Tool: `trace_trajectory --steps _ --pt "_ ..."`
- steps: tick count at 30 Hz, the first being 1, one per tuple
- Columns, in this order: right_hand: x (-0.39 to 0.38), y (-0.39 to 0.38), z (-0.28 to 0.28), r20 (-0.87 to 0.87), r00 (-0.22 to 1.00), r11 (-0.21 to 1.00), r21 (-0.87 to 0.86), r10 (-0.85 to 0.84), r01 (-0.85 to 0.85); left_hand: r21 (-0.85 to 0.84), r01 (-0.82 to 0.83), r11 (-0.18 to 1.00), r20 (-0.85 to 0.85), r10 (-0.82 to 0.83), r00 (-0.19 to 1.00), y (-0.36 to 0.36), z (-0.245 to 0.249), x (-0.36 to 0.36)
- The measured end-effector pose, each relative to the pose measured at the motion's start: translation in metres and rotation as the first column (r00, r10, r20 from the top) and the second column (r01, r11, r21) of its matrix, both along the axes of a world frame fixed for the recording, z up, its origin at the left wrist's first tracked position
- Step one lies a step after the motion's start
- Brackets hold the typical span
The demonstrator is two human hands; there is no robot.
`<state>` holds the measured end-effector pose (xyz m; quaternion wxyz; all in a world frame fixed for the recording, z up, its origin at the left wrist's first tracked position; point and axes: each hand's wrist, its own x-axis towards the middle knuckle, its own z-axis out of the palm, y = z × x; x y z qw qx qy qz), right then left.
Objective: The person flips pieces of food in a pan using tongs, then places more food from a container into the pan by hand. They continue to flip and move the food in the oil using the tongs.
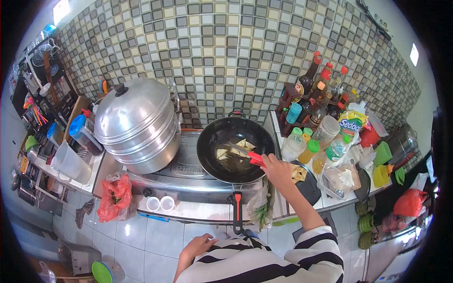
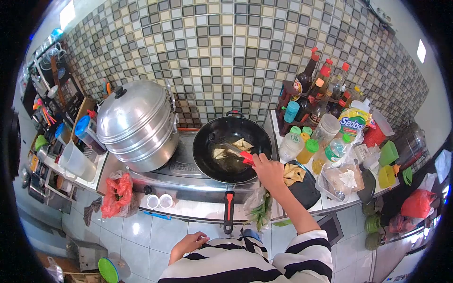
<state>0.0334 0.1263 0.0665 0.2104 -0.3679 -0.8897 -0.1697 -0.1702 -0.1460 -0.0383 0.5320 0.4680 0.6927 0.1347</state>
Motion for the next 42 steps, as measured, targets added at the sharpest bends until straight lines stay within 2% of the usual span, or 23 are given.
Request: trace_trajectory --steps 5,12,13,17,20,24,26,29,31,37,39,42 --pt "0.013 0.000 0.005 0.035 0.999 1.000 0.009 -0.026 0.025 0.063 -0.023 0.998 -0.027 0.025 0.999 -0.006 -0.009 0.001" --pt "0.029 -0.003 0.001 0.020 0.995 0.995 0.006 -0.101 0.101 0.015 -0.026 1.000 0.016 0.026 1.000 -0.003 -0.015 0.000" --pt "0.032 -0.002 -0.002 0.020 0.994 0.994 0.013 -0.107 0.107 0.028 0.002 1.000 -0.019 -0.001 1.000 -0.003 -0.015 -0.001" --pt "0.044 0.003 -0.010 -0.008 0.999 0.999 0.030 -0.038 0.038 0.033 0.052 0.998 -0.051 -0.051 0.997 -0.002 -0.015 0.000" --pt "0.048 0.003 -0.012 0.080 0.993 0.992 0.091 -0.091 0.083 0.014 0.043 0.999 -0.050 -0.042 0.998 -0.001 -0.015 0.001" --pt "0.048 0.010 -0.023 -0.003 0.996 0.996 -0.001 -0.088 0.088 0.014 0.068 0.998 -0.079 -0.067 0.995 0.001 -0.012 0.003" --pt "0.045 0.014 -0.031 -0.044 0.994 0.993 -0.056 -0.105 0.102 0.058 0.020 0.998 0.002 -0.021 1.000 0.000 -0.019 0.002" --pt "0.043 0.019 -0.041 -0.079 0.985 0.985 -0.094 -0.151 0.144 0.053 0.023 0.998 -0.003 -0.023 1.000 0.001 -0.014 0.003" --pt "0.043 0.022 -0.045 -0.155 0.986 0.996 -0.072 -0.070 0.059 0.060 0.022 0.998 -0.009 -0.021 1.000 0.000 -0.014 0.003" --pt "0.042 0.018 -0.039 -0.196 0.977 0.991 -0.089 0.077 -0.096 0.066 0.002 0.998 -0.010 -0.002 1.000 -0.004 -0.013 0.004" --pt "0.041 0.018 -0.037 -0.214 0.973 0.992 -0.078 0.081 -0.100 0.077 0.004 0.997 -0.021 -0.002 1.000 -0.002 -0.011 0.004" --pt "0.040 0.017 -0.036 -0.239 0.969 0.994 -0.079 0.055 -0.076 -0.018 0.035 0.999 -0.032 -0.036 0.999 0.000 -0.007 0.004"
